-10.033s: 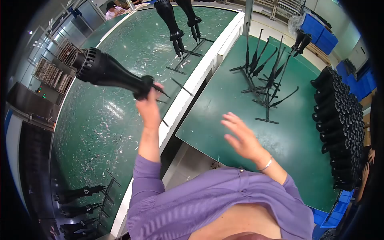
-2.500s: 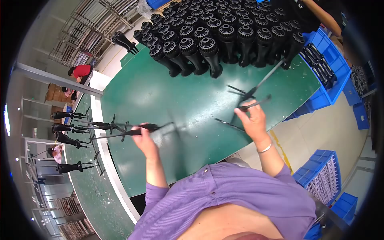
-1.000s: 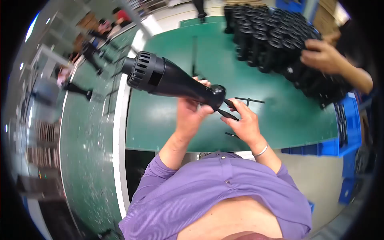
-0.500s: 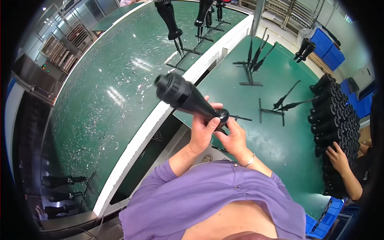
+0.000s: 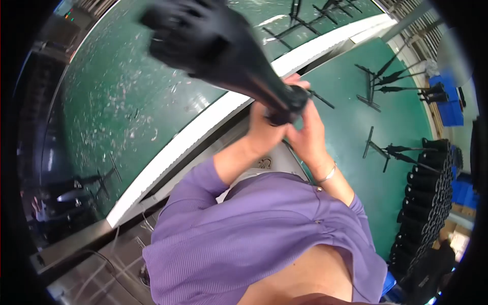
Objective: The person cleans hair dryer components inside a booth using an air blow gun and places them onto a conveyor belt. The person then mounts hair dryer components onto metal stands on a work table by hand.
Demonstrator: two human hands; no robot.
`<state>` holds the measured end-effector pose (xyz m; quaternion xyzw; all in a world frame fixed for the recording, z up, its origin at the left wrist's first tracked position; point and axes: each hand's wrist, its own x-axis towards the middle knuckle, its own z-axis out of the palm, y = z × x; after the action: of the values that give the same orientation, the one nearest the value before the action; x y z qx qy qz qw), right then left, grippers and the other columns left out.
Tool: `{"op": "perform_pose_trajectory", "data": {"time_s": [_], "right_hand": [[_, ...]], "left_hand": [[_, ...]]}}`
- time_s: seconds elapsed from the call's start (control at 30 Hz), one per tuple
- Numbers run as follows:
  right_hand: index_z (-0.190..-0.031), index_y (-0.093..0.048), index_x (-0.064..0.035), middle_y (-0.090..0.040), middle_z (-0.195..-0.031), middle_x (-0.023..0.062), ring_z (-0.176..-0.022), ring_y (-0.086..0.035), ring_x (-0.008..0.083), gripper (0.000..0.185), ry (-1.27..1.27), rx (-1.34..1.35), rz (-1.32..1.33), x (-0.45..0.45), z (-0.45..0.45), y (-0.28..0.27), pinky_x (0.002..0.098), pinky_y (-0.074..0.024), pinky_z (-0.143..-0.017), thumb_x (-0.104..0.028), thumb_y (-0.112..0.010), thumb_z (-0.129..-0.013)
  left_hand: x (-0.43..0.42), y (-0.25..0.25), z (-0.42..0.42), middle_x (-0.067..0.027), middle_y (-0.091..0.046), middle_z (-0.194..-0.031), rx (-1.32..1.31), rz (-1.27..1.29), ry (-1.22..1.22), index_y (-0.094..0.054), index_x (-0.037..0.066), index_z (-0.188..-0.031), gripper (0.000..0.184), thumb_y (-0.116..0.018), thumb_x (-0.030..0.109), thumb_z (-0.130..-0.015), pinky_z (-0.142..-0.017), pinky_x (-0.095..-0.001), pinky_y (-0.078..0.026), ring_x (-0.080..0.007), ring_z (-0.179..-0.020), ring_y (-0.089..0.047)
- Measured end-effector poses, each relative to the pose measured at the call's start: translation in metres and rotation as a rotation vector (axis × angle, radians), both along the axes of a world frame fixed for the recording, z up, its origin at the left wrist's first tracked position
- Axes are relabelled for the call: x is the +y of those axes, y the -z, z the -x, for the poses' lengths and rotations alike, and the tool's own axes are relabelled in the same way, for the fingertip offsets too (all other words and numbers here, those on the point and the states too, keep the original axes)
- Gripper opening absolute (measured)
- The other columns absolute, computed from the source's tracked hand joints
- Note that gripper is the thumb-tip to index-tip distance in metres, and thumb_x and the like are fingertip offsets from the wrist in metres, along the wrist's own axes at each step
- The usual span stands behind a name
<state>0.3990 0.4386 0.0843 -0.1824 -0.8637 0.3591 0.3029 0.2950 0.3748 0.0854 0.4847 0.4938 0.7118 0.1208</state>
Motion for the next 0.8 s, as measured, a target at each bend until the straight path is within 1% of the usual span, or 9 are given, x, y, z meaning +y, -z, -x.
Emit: {"op": "perform_pose_trajectory", "data": {"time_s": [0.1,0.13,0.17,0.27,0.33,0.4,0.47,0.7,0.8], "right_hand": [[-0.126,-0.043,-0.0045,-0.041,-0.132,0.0152,-0.123,-0.039,0.0337,0.061,-0.071,0.089,-0.018,0.007,0.001,-0.025,0.0405,-0.0348,-0.102,-0.009,-0.071,-0.072],[-0.124,-0.045,-0.0049,-0.042,-0.131,0.0148,-0.122,-0.04,0.0327,0.059,-0.016,0.059,-0.041,0.012,-0.007,-0.023,0.0395,-0.0351,-0.101,-0.009,-0.072,-0.072],[-0.123,-0.047,-0.0052,-0.043,-0.131,0.0145,-0.122,-0.041,0.0317,0.057,0.035,0.03,-0.061,0.021,-0.019,-0.015,0.0386,-0.0354,-0.1,-0.009,-0.072,-0.071],[-0.114,-0.055,-0.004,-0.051,-0.124,0.0137,-0.116,-0.048,0.029,0.041,0.28,-0.004,0.019,0.044,-0.061,0.014,0.0353,-0.0376,-0.098,-0.003,-0.065,-0.075],[-0.109,-0.057,-0.0037,-0.056,-0.115,0.0113,-0.11,-0.052,0.026,0.032,0.477,-0.001,0.093,0.052,-0.1,0.042,0.0335,-0.0407,-0.093,-0.003,-0.063,-0.078],[-0.106,-0.058,-0.0039,-0.058,-0.11,0.0101,-0.106,-0.054,0.025,0.027,0.669,-0.004,0.138,0.055,-0.143,0.065,0.032,-0.0424,-0.09,-0.004,-0.061,-0.079],[-0.103,-0.059,-0.0035,-0.058,-0.107,0.0095,-0.104,-0.055,0.0221,0.023,0.853,-0.031,0.212,0.048,-0.176,0.069,0.0295,-0.0428,-0.088,-0.003,-0.059,-0.08],[-0.133,-0.033,-0.0043,-0.041,-0.13,0.0128,-0.12,-0.044,0.0257,0.063,1.328,0.079,0.319,0.053,-0.261,0.092,0.0399,-0.0355,-0.099,-0.01,-0.064,-0.079],[-0.138,-0.022,-0.004,-0.035,-0.135,0.0151,-0.124,-0.039,0.028,0.079,1.263,0.084,0.26,0.078,-0.267,0.097,0.041,-0.0322,-0.102,-0.013,-0.069,-0.075]], "left_hand": [[-0.008,-0.033,0.055,-0.005,-0.064,-0.096,-0.296,0.047,-0.064,-0.063,0.003,-0.097,0.014,-0.054,0.006,-0.086,-0.083,-0.0289,-0.045,-0.0143,-0.092,-0.059],[-0.01,-0.048,0.086,-0.0043,-0.065,-0.086,-0.037,0.109,-0.233,-0.064,0.003,-0.09,0.013,-0.054,0.01,-0.088,-0.077,-0.0281,-0.046,-0.0132,-0.083,-0.059],[-0.01,-0.056,0.107,-0.0038,-0.065,-0.081,-0.13,0.077,-0.303,-0.065,0.002,-0.085,0.014,-0.055,0.011,-0.089,-0.076,-0.0279,-0.045,-0.0133,-0.08,-0.059],[-0.003,-0.03,0.172,-0.0042,-0.062,-0.078,-0.094,0.154,-0.284,-0.063,0.001,-0.082,0.013,-0.056,0.011,-0.086,-0.07,-0.0256,-0.044,-0.0124,-0.075,-0.058],[0.02,0.022,0.202,-0.0037,-0.06,-0.074,-0.111,0.246,-0.229,-0.06,0.003,-0.076,0.014,-0.056,0.012,-0.086,-0.066,-0.0257,-0.044,-0.0128,-0.071,-0.057],[0.05,0.032,0.203,-0.0051,-0.055,-0.068,-0.307,0.012,-0.157,-0.056,0.002,-0.074,0.016,-0.056,0.012,-0.086,-0.072,-0.0332,-0.05,-0.0129,-0.064,-0.053],[0.083,0.029,0.196,-0.0058,-0.053,-0.067,-0.306,0.002,-0.173,-0.055,0.0,-0.078,0.015,-0.056,0.012,-0.086,-0.074,-0.0355,-0.052,-0.0134,-0.061,-0.052],[0.178,0.04,0.198,-0.0069,-0.053,-0.067,-0.324,-0.077,-0.093,-0.058,-0.002,-0.083,0.013,-0.056,0.01,-0.086,-0.072,-0.036,-0.053,-0.0148,-0.058,-0.051],[0.219,0.043,0.196,-0.0074,-0.055,-0.069,-0.329,-0.044,-0.114,-0.058,-0.003,-0.083,0.014,-0.056,0.01,-0.086,-0.07,-0.0333,-0.052,-0.0159,-0.059,-0.053]]}}
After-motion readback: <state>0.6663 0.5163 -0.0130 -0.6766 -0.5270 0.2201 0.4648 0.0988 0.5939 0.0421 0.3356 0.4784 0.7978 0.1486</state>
